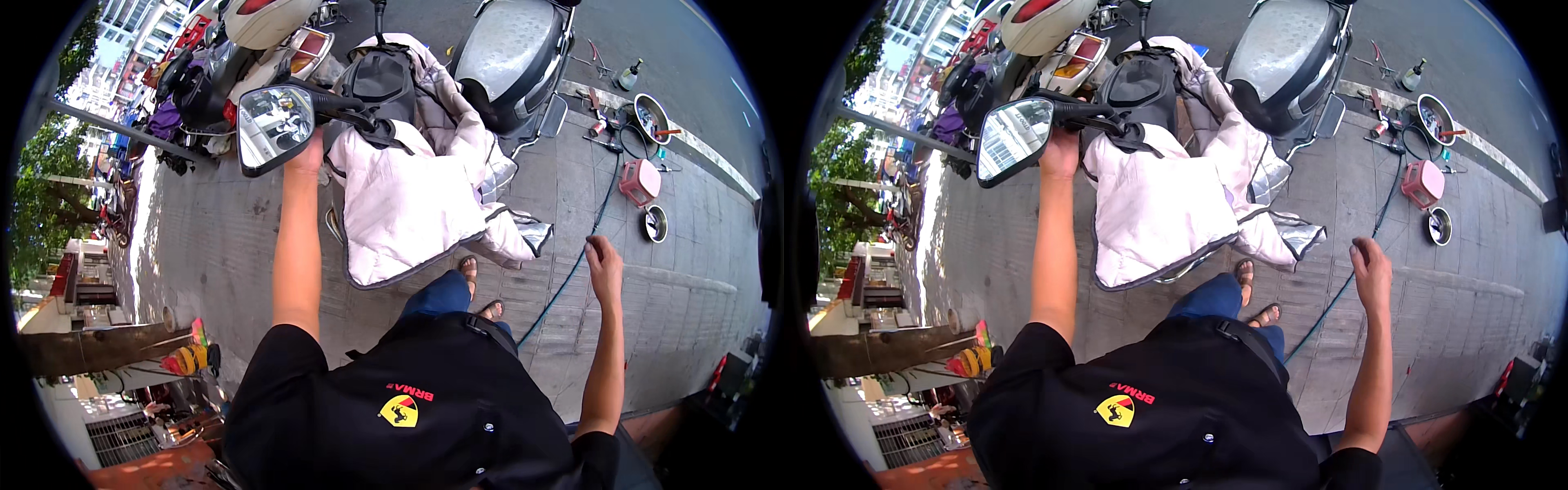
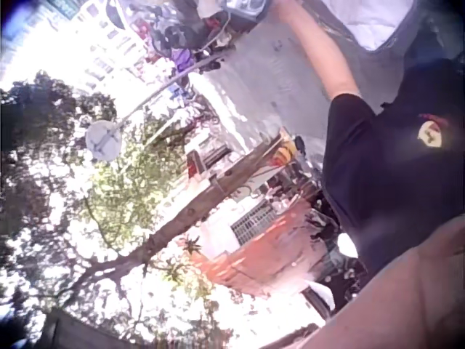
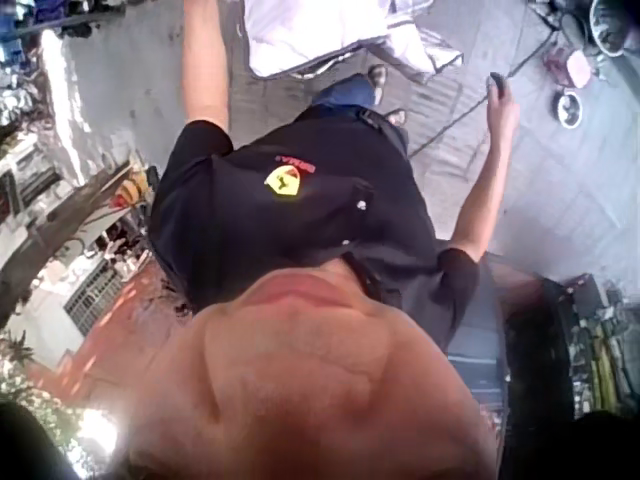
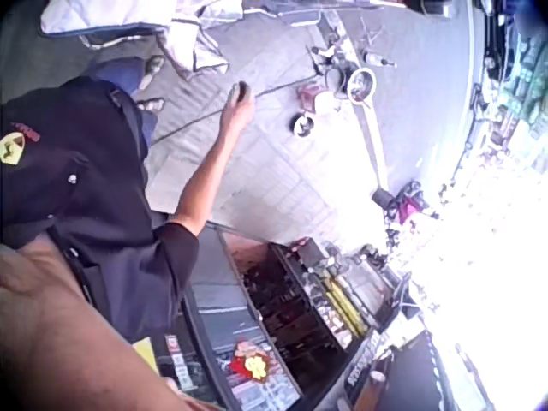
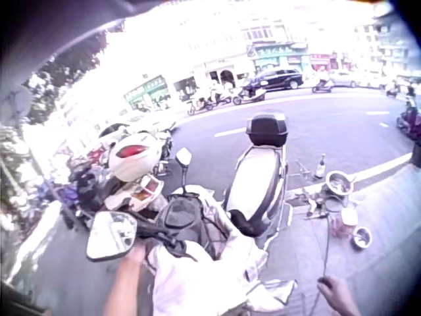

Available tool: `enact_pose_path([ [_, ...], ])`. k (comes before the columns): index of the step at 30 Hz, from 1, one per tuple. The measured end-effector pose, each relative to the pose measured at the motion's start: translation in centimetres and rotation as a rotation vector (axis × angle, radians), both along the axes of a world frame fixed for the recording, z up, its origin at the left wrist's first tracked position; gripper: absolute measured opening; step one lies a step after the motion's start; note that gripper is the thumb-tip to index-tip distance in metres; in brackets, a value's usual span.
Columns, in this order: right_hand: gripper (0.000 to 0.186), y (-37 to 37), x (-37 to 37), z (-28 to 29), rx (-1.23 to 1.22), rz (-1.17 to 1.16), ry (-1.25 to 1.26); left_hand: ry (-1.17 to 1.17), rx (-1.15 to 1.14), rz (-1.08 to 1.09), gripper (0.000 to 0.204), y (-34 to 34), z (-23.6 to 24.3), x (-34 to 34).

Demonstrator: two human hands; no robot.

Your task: The person sprays a liquid onto a cloth and uses it to wipe the front brake disc and wheel hub of a scooter, then moves to the handlebars to adjust a fabric cover.

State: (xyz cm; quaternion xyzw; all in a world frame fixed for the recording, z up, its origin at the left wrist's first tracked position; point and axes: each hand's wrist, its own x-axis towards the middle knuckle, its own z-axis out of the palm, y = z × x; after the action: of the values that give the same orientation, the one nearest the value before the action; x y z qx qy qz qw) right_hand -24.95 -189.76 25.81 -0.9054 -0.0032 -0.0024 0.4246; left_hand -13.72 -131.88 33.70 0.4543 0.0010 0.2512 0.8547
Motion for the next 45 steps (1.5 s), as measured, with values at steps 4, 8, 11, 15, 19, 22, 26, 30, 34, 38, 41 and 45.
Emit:
enact_pose_path([
  [4,0.022,6.4,9.6,2.0,0.155,0.099,-0.051,-0.004,-0.070,0.019,0.051,-1.6,0.5,-0.1],
  [8,0.022,15.6,12.1,2.6,0.552,0.362,0.176,0.055,0.068,0.087,0.044,-3.7,1.2,-1.6],
  [11,0.016,19.2,13.4,4.8,0.362,0.689,-0.007,0.410,0.323,0.427,0.039,-5.4,1.8,-4.4],
  [15,0.021,23.2,16.3,8.7,0.391,0.880,-0.085,0.469,0.462,0.376,0.034,-8.0,1.5,-7.5],
  [19,0.024,28.6,17.4,9.5,0.137,0.977,-0.592,0.523,0.850,0.441,0.035,-10.7,1.6,-9.2],
  [22,0.025,30.6,17.1,9.2,0.172,1.051,-0.551,0.598,1.187,0.398,0.034,-11.5,3.7,-9.3],
  [26,0.024,31.3,16.0,9.9,0.394,1.241,-0.172,0.649,1.284,0.443,0.033,-12.8,6.5,-9.5],
  [30,0.025,33.7,13.8,11.6,1.011,1.170,0.543,0.636,1.156,0.377,0.038,-14.6,7.6,-10.0],
  [34,0.024,33.1,13.5,10.7,0.756,1.255,0.285,0.630,1.264,0.373,0.041,-14.2,7.2,-9.5],
  [38,0.019,30.3,16.6,9.7,0.704,1.489,-0.106,0.562,1.393,0.331,0.034,-12.9,7.1,-8.7],
  [41,0.020,30.1,20.9,9.4,0.599,1.180,0.335,0.524,1.385,0.286,0.031,-12.7,6.6,-8.4],
  [45,0.023,33.5,24.6,9.2,0.473,1.069,-0.197,0.382,1.491,0.378,0.017,-11.9,5.5,-7.6],
])
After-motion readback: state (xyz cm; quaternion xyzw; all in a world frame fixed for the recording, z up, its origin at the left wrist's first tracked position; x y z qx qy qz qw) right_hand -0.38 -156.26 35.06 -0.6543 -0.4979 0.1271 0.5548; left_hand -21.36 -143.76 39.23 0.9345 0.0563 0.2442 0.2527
